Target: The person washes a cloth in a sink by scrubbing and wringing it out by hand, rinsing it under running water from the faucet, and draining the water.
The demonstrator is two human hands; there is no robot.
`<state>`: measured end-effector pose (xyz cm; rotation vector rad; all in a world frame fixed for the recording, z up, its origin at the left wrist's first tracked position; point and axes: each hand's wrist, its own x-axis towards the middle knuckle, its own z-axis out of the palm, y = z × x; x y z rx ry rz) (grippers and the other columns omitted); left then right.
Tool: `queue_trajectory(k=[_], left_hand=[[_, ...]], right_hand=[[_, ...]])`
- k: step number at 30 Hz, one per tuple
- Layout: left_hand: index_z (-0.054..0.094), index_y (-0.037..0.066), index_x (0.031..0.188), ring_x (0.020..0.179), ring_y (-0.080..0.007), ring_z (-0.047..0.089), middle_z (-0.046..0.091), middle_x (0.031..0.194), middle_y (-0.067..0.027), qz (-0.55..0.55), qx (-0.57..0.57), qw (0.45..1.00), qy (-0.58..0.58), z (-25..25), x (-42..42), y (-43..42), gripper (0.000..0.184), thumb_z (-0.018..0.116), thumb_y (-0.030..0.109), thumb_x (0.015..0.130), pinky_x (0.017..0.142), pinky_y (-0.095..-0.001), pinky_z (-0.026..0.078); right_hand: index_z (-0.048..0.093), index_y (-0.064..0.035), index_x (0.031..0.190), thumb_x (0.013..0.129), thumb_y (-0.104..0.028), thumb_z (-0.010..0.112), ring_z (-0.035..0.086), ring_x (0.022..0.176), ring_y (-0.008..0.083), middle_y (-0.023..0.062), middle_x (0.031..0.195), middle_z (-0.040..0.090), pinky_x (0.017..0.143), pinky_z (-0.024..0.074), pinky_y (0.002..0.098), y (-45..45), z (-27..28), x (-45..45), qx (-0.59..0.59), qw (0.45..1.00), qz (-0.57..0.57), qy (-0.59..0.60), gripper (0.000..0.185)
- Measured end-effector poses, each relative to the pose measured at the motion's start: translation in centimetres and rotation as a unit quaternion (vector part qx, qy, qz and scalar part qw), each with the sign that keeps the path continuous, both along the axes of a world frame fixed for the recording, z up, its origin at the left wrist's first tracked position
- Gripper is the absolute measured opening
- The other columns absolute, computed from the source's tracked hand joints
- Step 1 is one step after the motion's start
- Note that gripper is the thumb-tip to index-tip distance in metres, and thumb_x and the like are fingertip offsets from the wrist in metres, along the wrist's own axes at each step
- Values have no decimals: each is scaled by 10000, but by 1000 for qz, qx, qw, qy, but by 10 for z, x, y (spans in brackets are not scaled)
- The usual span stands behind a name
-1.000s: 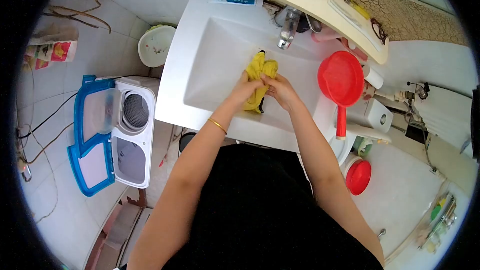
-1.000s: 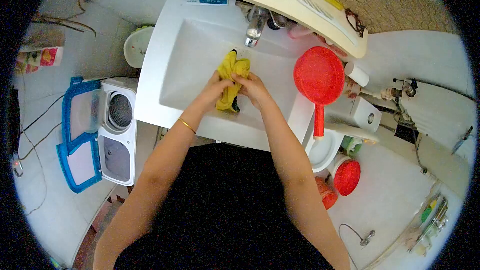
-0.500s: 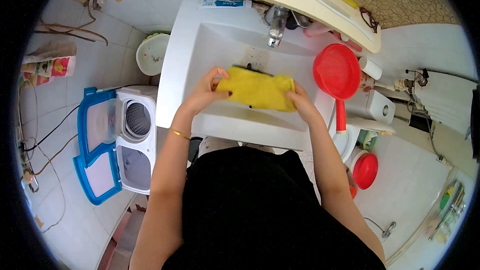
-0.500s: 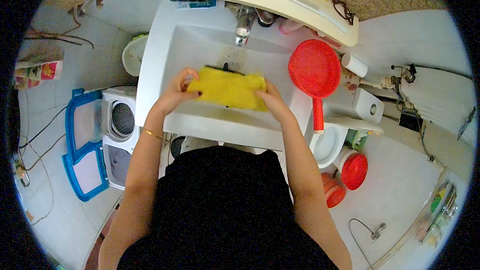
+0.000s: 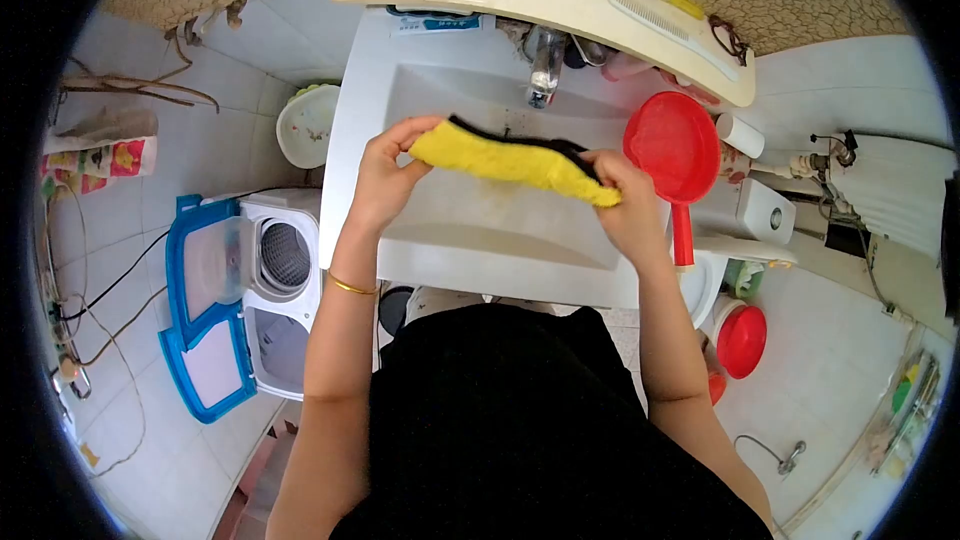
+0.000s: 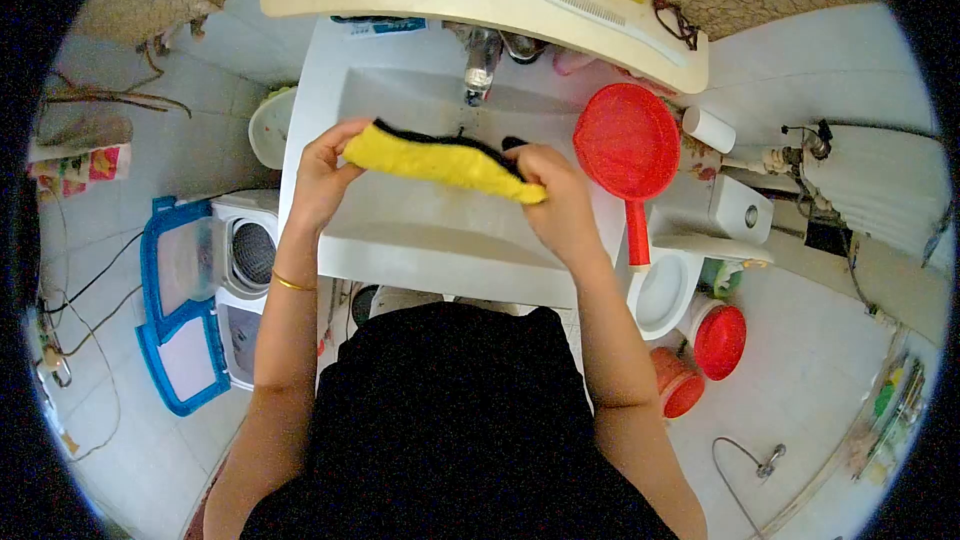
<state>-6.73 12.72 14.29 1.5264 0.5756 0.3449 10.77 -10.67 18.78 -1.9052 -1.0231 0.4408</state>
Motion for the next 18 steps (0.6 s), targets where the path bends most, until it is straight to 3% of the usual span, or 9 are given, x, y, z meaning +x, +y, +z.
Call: queue_trajectory(k=[3, 4, 7, 8, 11, 14, 16, 18], left_hand=[[706, 131, 949, 925, -165, 591, 658, 838, -10, -33, 115, 992, 24, -23, -9, 1, 376, 572, -137, 721, 870, -291, 421], [715, 154, 902, 930, -182, 593, 653, 807, -8, -53, 163, 984, 39, -33, -12, -1, 364, 577, -126, 714, 878, -311, 419], [697, 162, 895, 914, -259, 612, 667, 899, -51, -157, 319, 921, 159, -86, -18, -10, 361, 604, -114, 682, 863, -368, 468], [708, 185, 880, 969, -273, 597, 680, 917, -44, -185, 351, 892, 215, -93, -18, -19, 333, 588, -78, 713, 878, -443, 451], [715, 214, 863, 1010, -239, 579, 661, 897, -27, -265, 358, 841, 307, -134, -12, -39, 326, 585, -47, 719, 923, -442, 391], [723, 190, 865, 1083, -272, 551, 643, 1065, -56, -310, 330, 835, 311, -131, -12, -56, 287, 593, -21, 720, 947, -463, 399], [707, 174, 957, 1121, -290, 531, 615, 1138, -79, -241, 304, 882, 269, -123, -6, -50, 315, 588, -11, 732, 959, -453, 408], [665, 158, 1070, 1145, -310, 518, 599, 1172, -113, -130, 301, 917, 227, -124, 4, -48, 368, 576, -3, 751, 969, -444, 415]], right_hand=[[326, -21, 717, 639, 97, 593, 536, 822, 299, 127, 867, 620, 735, 427, 343, -3, -28, -11, 29, 992, 55, -108, 302], [343, -30, 694, 616, 79, 594, 545, 893, 339, 132, 943, 654, 767, 435, 388, -6, -41, -17, -2, 993, 60, -99, 285], [453, -55, 717, 643, 0, 626, 553, 969, 286, 65, 996, 637, 813, 430, 381, -22, -115, -31, -96, 984, 76, -133, 196], [467, -61, 743, 641, -14, 638, 544, 1000, 291, 74, 1013, 626, 841, 422, 386, -27, -139, -35, -136, 980, 84, -117, 205], [500, -74, 823, 635, -25, 646, 515, 1091, 323, 122, 1099, 586, 923, 397, 406, -28, -171, -44, -219, 968, 100, -77, 242], [514, -84, 923, 635, -30, 647, 462, 1191, 370, 179, 1208, 536, 1000, 356, 447, -22, -171, -47, -195, 976, 85, -40, 322], [524, -98, 1015, 637, -105, 716, 396, 1273, 377, 180, 1224, 505, 1047, 313, 491, -13, -178, -26, -117, 991, 58, -3, 424], [484, -118, 1252, 645, -146, 743, 277, 1372, 377, 185, 1447, 346, 1119, 215, 516, -8, -196, -11, -205, 970, -57, -121, 661]])
